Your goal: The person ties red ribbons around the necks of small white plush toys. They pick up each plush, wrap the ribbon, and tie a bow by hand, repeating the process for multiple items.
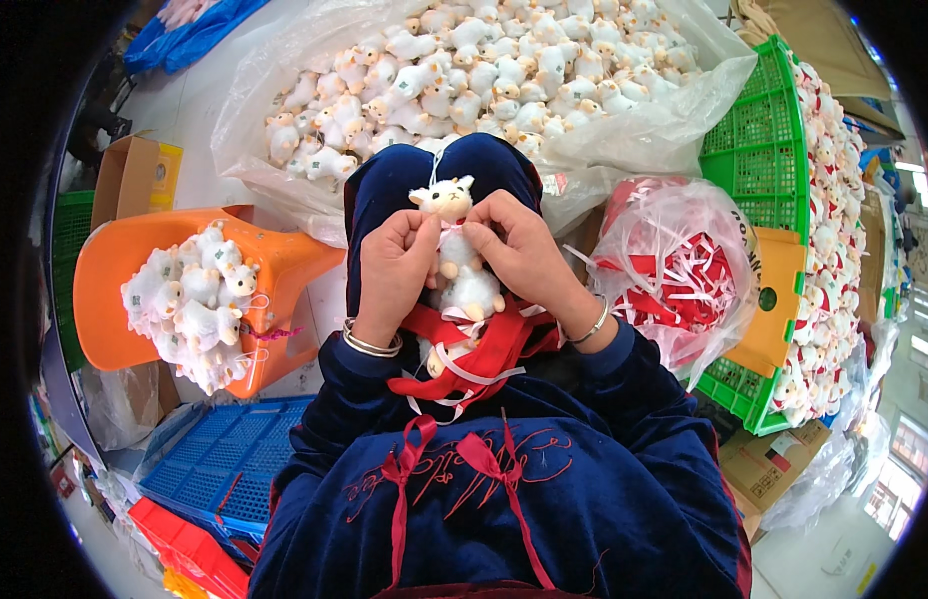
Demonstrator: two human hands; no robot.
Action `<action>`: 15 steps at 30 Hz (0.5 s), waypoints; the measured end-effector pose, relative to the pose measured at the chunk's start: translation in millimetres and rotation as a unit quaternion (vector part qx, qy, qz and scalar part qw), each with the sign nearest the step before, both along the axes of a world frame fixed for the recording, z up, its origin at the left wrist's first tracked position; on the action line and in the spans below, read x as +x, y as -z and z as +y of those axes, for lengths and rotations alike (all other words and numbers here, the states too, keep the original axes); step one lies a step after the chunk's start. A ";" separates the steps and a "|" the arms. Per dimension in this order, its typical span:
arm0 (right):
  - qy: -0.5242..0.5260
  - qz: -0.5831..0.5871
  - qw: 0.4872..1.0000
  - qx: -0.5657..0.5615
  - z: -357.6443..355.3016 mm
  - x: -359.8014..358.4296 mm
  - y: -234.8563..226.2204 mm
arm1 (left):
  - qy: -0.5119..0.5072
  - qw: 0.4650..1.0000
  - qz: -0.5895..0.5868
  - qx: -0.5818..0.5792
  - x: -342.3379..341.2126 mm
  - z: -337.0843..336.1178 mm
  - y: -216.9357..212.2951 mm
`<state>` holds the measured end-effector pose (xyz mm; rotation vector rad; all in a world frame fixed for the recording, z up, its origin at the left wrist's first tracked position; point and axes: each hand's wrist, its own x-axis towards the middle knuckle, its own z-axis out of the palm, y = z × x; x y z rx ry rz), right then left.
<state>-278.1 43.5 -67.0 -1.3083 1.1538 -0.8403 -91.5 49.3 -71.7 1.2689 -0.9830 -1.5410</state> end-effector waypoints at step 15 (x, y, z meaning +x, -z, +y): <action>-0.001 0.019 1.000 -0.012 -0.5 0.8 0.3 | 0.018 0.989 -0.125 -0.080 0.6 0.2 2.3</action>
